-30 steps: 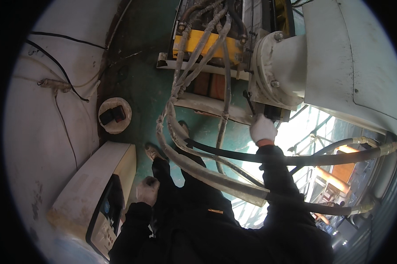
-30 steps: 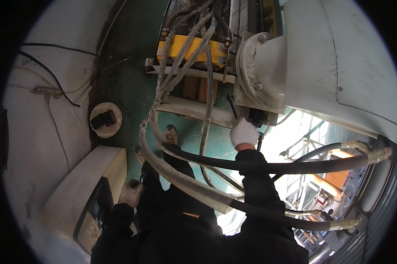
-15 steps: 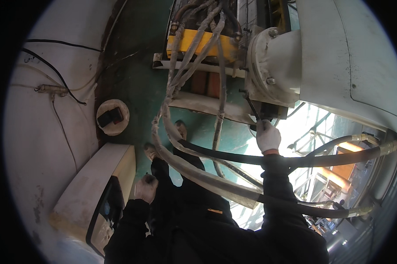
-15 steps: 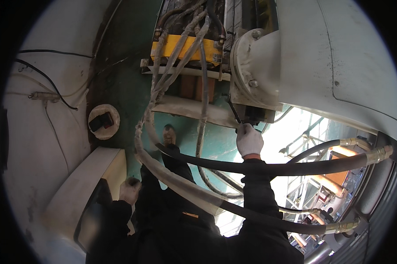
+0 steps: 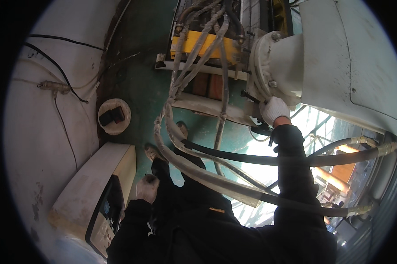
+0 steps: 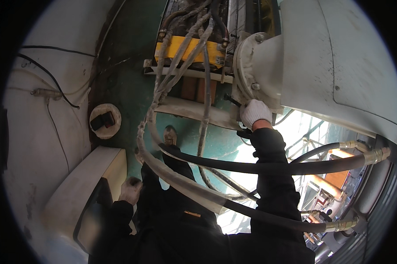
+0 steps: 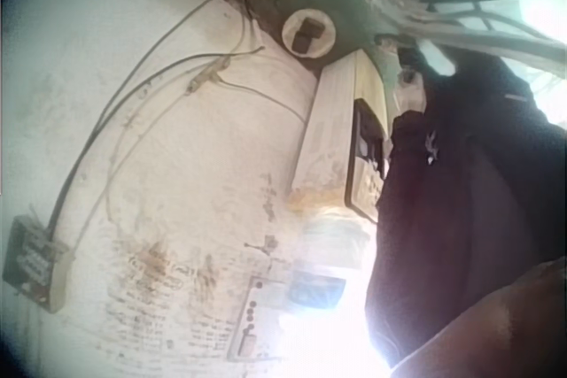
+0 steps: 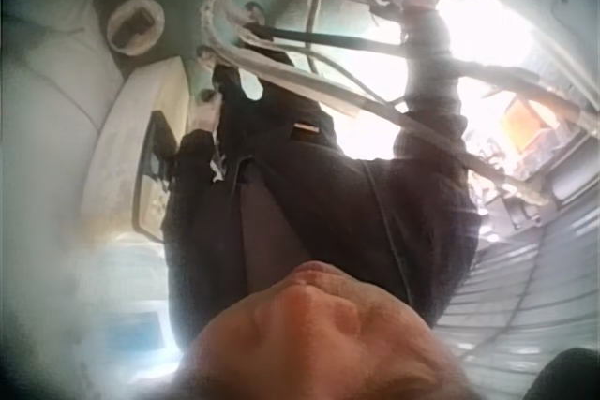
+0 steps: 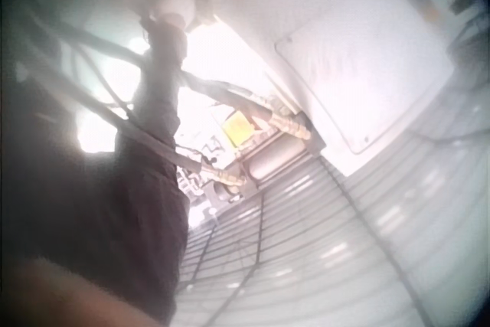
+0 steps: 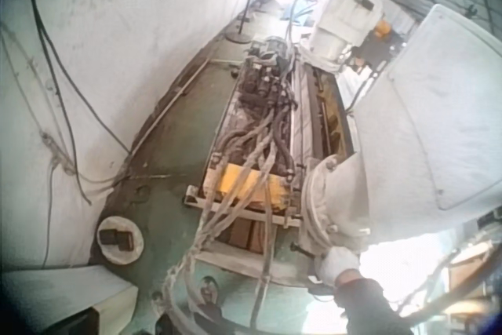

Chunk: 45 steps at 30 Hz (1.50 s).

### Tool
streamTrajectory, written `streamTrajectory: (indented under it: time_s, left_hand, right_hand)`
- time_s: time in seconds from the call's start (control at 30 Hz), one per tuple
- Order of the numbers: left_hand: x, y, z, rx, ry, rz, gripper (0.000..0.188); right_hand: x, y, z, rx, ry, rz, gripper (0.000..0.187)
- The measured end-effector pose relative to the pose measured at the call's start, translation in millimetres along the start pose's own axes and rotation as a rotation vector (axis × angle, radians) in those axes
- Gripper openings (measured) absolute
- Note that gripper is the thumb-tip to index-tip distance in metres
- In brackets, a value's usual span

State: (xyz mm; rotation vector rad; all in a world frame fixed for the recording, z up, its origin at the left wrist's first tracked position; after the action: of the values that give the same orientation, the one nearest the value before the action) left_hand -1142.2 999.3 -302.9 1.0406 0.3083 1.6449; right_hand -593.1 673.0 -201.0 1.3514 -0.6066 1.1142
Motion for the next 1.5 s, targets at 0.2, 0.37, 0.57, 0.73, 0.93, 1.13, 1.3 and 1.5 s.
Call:
streamTrajectory:
  time_s: [0.2, 0.37, 0.57, 0.73, 0.93, 1.13, 1.3, 1.5]
  left_hand:
    - [5, 8, 2, 0.178, 0.059, 0.032, 0.034]
    - [1, 2, -2, 0.244, 0.090, 0.005, 0.039]
    - [-4, -7, -14, 0.303, 0.085, -0.024, 0.039]
    - [9, -14, 5, 0.271, 0.057, -0.008, 0.037]
    - [0, -18, 5, 0.218, 0.066, 0.013, 0.035]
    - [1, -10, 15, 0.197, 0.032, 0.022, 0.036]
    - [7, -3, 21, 0.294, 0.086, 0.018, 0.034]
    - [11, -2, 16, 0.264, 0.091, 0.042, 0.034]
  right_hand:
    - [-35, 35, -8, -0.009, -0.038, 0.114, 0.036]
    - [-134, 84, -28, -0.220, -0.174, 0.242, 0.026]
    - [-232, 77, -47, -0.334, -0.339, 0.055, 0.041]
    - [-176, 95, -23, -0.228, -0.385, 0.143, 0.041]
    - [-56, 88, 30, -0.120, -0.363, 0.181, 0.037]
    - [-7, 32, 18, -0.048, -0.156, 0.000, 0.040]
    - [2, 14, 7, -0.036, -0.051, -0.074, 0.040]
    - [2, -2, -1, 0.000, -0.022, -0.124, 0.041]
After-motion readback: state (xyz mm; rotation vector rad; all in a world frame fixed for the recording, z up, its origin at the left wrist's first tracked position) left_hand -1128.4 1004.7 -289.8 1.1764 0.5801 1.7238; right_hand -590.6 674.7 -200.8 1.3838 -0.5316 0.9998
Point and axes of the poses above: each hand's wrist, its own y-axis away from the middle knuckle, its own x-axis out of the back of the hand, z = x × y, the point moved 6 cm from there along -y, towards the middle knuckle, and after that the axes turned 4 degrees about z, right-handed, at the moved point
